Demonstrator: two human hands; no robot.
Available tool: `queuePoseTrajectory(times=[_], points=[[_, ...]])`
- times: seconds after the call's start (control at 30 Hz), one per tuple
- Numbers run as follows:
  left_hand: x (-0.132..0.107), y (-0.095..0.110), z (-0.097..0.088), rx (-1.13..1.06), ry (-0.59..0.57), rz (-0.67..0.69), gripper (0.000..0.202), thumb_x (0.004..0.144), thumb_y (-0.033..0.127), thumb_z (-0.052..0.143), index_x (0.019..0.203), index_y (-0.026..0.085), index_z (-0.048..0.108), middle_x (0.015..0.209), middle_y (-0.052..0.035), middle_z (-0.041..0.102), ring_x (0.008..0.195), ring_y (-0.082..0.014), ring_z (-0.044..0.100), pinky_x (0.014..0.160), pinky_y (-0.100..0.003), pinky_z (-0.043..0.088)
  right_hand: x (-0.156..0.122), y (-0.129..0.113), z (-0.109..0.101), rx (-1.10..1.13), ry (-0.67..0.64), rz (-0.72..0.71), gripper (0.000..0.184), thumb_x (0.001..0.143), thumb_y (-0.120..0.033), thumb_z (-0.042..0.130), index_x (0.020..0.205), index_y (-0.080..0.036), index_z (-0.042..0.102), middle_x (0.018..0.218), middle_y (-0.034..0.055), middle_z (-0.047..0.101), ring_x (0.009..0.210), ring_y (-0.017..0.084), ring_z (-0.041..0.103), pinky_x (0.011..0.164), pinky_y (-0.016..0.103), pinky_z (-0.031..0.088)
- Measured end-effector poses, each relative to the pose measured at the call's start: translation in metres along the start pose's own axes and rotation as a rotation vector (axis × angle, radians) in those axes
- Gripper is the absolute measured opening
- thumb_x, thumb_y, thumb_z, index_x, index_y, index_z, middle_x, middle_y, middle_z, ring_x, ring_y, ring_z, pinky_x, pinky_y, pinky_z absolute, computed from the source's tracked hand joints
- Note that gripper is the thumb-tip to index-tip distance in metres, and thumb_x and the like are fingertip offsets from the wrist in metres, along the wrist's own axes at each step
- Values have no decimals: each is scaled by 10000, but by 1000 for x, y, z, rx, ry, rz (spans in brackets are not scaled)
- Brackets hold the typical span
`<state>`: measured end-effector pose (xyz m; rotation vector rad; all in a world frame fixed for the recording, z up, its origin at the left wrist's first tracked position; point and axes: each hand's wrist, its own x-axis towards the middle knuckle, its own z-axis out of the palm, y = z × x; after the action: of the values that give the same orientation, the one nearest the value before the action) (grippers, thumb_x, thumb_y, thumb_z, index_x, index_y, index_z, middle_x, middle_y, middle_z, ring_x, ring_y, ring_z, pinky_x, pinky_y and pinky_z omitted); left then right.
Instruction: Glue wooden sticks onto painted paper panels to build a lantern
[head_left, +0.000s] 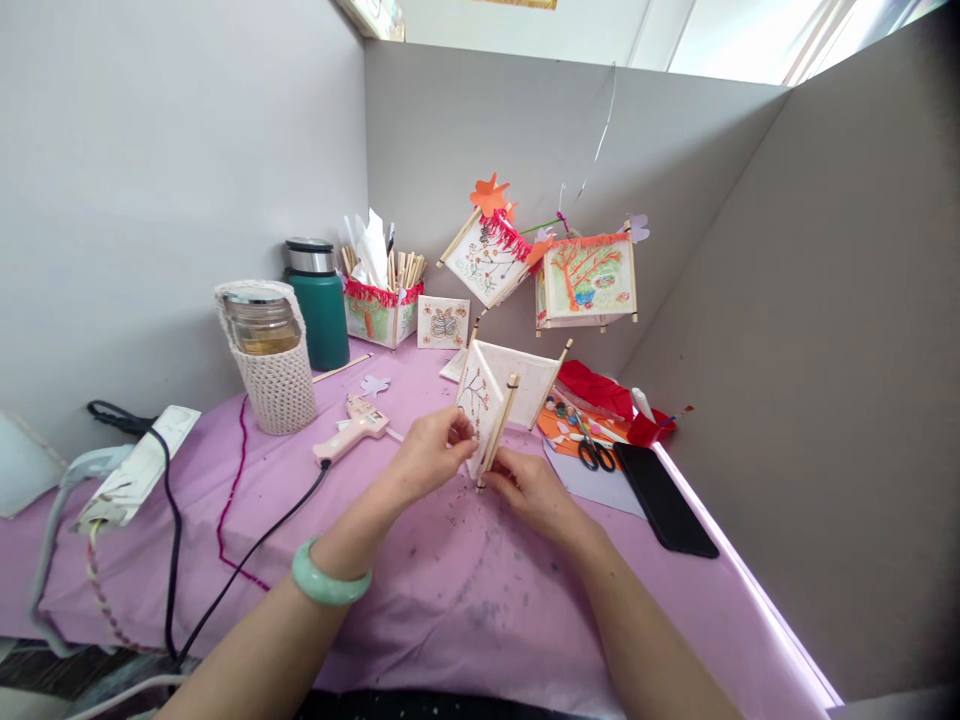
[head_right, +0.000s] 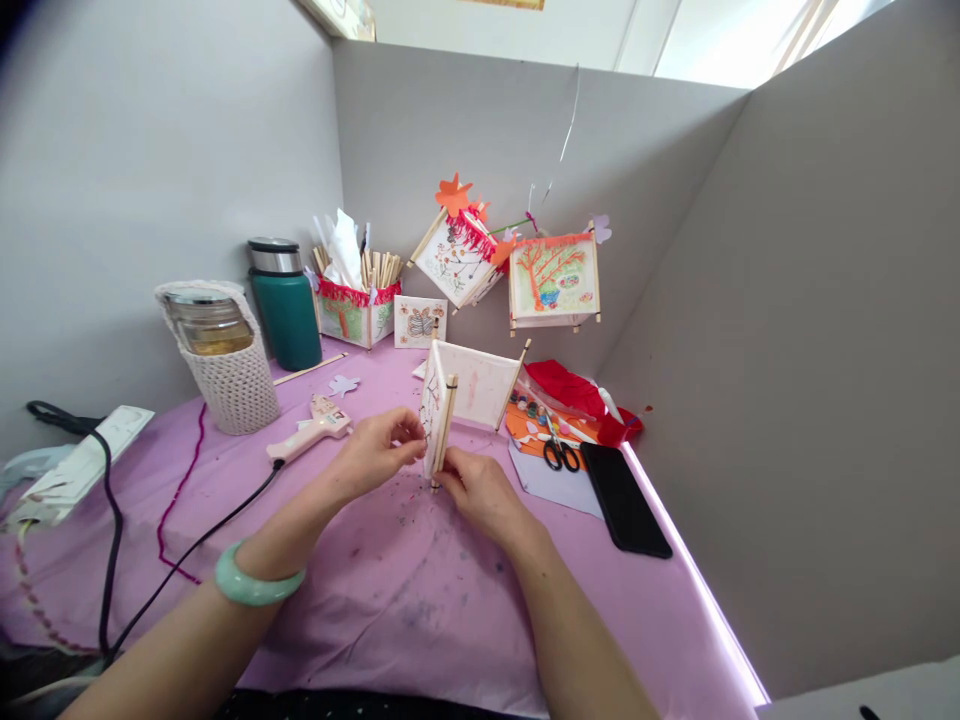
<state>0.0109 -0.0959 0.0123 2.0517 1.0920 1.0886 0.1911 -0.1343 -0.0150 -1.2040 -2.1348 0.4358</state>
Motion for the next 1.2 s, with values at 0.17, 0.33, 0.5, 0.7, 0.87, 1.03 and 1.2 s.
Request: queuePoseTrajectory(times=[0.17,0.33,0.5,0.7,0.87,1.03,1.2], points=[[-8,-6,11,33,-107,-32,85,725,197,540,747,187,622,721,1,660,672,-139,611,638,-245,467,-1,5,0,27,-11,4,171,848,-169,515,985,-188,616,841,30,675,735,161,612,679,258,432],[-9,-4,13,40,-125,-64,93,719,238,550,749,188,622,694,1,669,652,-146,612,622,-243,454,0,5,0,37,-24,-1,157,853,-175,512,949,-189,635,837,25,675,737,156,607,671,252,431],[-9,-4,14,17,-135,-64,103,723,258,552,773,193,613,707,3,676,661,-148,620,613,-238,446,1,4,-1,68,-17,-17,147,854,-176,512,929,-187,638,831,18,672,735,150,599,668,245,425],[-10,2,15,82,-132,-43,101,715,262,573,779,190,604,708,4,661,643,-149,596,601,-248,429,0,3,-2,50,-10,-11,150,857,-182,501,911,-187,641,794,15,665,690,146,583,628,238,408],[-12,7,17,180,-75,-17,125,723,309,597,746,192,563,686,12,628,634,-147,562,573,-246,391,0,5,-1,3,8,-12,136,850,-187,499,830,-175,633,760,20,655,673,148,576,616,239,397],[-17,9,21,232,-36,11,108,768,288,532,736,187,548,689,0,608,628,-137,539,567,-239,361,2,5,1,-35,20,-7,136,808,-125,498,753,-173,613,709,12,635,639,140,555,595,231,380],[-19,9,20,270,2,23,89,754,254,521,697,186,523,653,7,583,595,-124,514,552,-231,336,3,1,2,-36,35,-23,157,800,-113,493,748,-175,628,703,10,639,627,129,553,586,228,378]])
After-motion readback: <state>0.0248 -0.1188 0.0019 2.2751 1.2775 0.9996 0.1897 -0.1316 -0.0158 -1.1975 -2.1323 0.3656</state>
